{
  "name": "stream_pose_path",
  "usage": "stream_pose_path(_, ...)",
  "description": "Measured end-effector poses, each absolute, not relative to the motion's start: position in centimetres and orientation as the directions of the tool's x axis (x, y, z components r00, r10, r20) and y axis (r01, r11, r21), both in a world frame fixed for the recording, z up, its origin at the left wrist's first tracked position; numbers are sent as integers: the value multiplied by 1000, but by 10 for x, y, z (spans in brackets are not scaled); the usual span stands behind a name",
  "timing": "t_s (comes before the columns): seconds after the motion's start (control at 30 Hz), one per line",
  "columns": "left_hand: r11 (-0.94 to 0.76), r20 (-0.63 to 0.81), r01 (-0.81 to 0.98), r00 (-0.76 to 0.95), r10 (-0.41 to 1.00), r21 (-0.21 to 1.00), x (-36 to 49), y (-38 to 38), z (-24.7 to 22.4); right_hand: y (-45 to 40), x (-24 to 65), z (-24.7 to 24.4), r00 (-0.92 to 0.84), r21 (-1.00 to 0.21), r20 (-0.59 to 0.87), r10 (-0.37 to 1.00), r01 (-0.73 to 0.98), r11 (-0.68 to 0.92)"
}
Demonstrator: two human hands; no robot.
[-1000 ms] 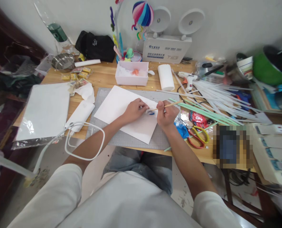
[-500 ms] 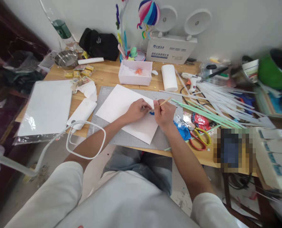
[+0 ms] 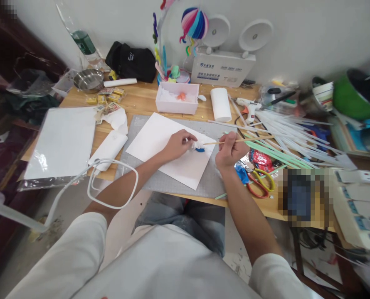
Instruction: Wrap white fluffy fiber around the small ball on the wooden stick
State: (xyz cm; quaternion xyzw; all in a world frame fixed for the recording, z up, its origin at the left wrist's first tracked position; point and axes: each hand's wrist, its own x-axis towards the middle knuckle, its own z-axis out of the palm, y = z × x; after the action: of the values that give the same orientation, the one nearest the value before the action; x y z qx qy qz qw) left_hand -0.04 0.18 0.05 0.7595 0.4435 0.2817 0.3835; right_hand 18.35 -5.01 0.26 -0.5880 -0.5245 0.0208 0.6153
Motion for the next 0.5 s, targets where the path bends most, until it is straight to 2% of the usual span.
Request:
stream_pose_path(0.13,-329,194,505,302,933,798,-17,26,18,-45,185,4,547,-823,541,639,501,268)
stream_pose_path(0.27,-399,299,743,274,914,538,-40,73,48,-43,186,5,556,-843,511,656,474,255)
stream_pose_path(0.37,-342,258,856,255,932,388,-48,112,64,-44,185,2,499,-801,547,673,545,247)
stream_pose_path(0.5,-282,162,883,237,958,374,-37,155,66,-45,185,-2,426,-737,596,681,627,252)
